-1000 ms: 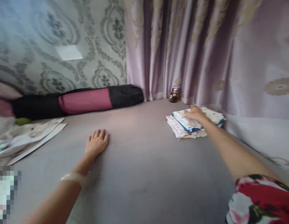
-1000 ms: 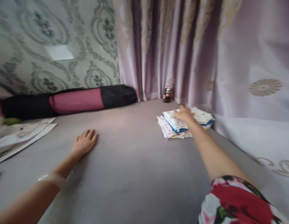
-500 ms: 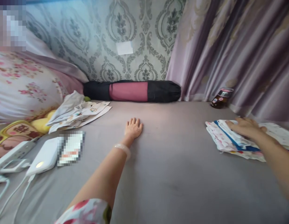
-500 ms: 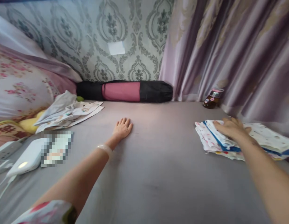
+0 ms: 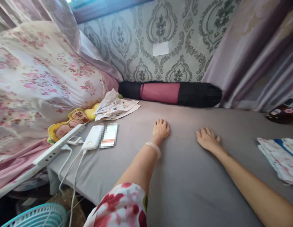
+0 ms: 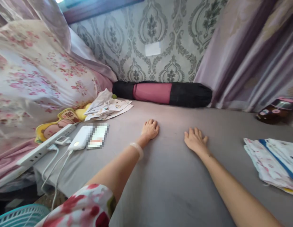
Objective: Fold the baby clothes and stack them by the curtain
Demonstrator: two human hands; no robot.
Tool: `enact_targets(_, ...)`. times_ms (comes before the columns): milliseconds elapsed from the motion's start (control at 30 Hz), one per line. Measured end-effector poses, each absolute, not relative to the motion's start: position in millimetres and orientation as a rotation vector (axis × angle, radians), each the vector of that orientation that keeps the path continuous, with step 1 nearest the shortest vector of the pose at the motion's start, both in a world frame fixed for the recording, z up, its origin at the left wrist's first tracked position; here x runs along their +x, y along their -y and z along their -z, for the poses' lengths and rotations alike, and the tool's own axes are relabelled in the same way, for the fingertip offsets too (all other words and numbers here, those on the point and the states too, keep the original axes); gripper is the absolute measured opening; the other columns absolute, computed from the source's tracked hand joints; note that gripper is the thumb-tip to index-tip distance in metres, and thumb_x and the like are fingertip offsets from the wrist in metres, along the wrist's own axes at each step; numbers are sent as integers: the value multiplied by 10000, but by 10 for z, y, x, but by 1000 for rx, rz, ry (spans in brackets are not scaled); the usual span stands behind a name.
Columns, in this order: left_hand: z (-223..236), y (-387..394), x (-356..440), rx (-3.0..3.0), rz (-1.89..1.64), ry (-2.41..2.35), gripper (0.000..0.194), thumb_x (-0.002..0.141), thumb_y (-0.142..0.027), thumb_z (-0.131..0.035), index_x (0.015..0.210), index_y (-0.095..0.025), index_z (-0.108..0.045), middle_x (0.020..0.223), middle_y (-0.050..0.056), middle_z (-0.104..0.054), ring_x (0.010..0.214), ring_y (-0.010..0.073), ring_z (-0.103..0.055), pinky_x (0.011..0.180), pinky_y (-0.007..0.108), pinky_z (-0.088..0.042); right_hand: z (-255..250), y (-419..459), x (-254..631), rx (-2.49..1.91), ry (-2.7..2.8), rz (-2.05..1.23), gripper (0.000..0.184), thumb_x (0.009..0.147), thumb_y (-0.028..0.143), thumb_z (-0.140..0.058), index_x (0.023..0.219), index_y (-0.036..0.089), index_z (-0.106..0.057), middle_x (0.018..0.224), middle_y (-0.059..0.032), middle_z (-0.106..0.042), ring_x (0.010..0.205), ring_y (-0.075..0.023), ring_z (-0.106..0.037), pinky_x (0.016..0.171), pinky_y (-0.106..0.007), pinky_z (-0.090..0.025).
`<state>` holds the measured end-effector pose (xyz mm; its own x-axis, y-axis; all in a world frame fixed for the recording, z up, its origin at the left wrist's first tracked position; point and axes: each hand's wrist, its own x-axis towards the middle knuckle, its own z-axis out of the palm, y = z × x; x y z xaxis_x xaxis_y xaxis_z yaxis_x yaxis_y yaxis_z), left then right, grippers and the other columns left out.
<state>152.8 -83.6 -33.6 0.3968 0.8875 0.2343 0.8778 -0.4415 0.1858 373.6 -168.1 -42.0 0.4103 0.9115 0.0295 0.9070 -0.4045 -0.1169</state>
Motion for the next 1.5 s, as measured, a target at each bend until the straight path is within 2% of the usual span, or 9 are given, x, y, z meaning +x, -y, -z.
enact_targets(233, 382, 831, 1561, 2261, -567, -2178, 539, 929, -395, -363, 1249, 3, -535, 1336, 253, -494, 1250, 355, -424, 1033, 471, -329, 433, 1544, 2897, -2384, 1854, 25, 584, 977, 383, -177, 1434, 85, -384, 1518, -184, -327, 1400, -313, -268, 1097, -574, -208)
enact_targets(367, 337, 688, 1375, 2481, -519, -1917, 428, 942, -336, -346, 1112, -50, -616, 1151, 197, -606, 1113, 300, -523, 943, 416, -411, 481, 1563, 2803, -2342, 1871, 134, 571, 974, 378, -198, 1420, 92, -411, 1500, -171, -366, 1379, -303, -306, 1093, -536, -232)
enact_targets(467, 234, 479, 1093, 2585, -371, -1648, 322, 930, -241, -379, 1096, -123, -627, 1174, 145, -608, 1132, 241, -528, 945, 342, -421, 493, 1568, 2816, -2332, 1858, 186, 556, 968, 374, -218, 1400, 98, -436, 1483, -170, -391, 1360, -299, -334, 1082, -519, -251)
enact_targets(600, 51, 150, 615, 2499, -299, -1687, 236, 884, -203, -469, 1018, -212, -663, 1079, 63, -659, 1000, 169, -601, 864, 237, -455, 483, 1579, 2807, -2311, 1849, 220, 545, 961, 367, -230, 1383, 102, -451, 1466, -180, -412, 1348, -298, -351, 1076, -515, -252)
enact_targets(867, -282, -77, -593, 2149, -467, -2335, 289, 881, -129, -460, 1141, -28, -533, 1265, 243, -507, 1238, 362, -414, 1000, 472, -353, 479, 1586, 2790, -2300, 1832, 251, 535, 954, 353, -244, 1375, 103, -460, 1455, -183, -424, 1335, -300, -362, 1072, -508, -248)
enact_targets(967, -333, -93, -959, 2035, -504, -2442, 253, 888, -165, -485, 1108, -51, -535, 1289, 201, -512, 1266, 379, -361, 1033, 540, -287, 464, 1600, 2774, -2298, 1832, 245, 532, 952, 348, -252, 1377, 102, -458, 1457, -185, -421, 1339, -302, -357, 1072, -506, -244)
enact_targets(1133, -332, -154, -1259, 1859, -510, -2442, 158, 803, -284, -606, 855, -137, -630, 1018, 135, -670, 1139, 375, -514, 1014, 607, -260, 445, 1616, 2750, -2292, 1808, 251, 529, 954, 339, -254, 1373, 94, -464, 1452, -190, -427, 1341, -308, -353, 1071, -516, -242)
enact_targets(1267, -333, -210, -1230, 1774, -701, -2412, 221, 837, -362, -526, 892, -180, -638, 937, 87, -685, 1105, 367, -555, 1027, 604, -251, 450, 1608, 2750, -2299, 1804, 234, 532, 954, 341, -262, 1382, 94, -458, 1456, -189, -425, 1346, -310, -351, 1073, -516, -242)
enact_targets(1500, -389, -443, -792, 1799, -1213, -2094, 139, 868, -265, -481, 921, -201, -591, 926, 79, -651, 1004, 303, -586, 930, 487, -405, 449, 1619, 2746, -2287, 1789, 231, 529, 951, 337, -273, 1379, 90, -461, 1458, -192, -420, 1341, -314, -358, 1077, -520, -235)
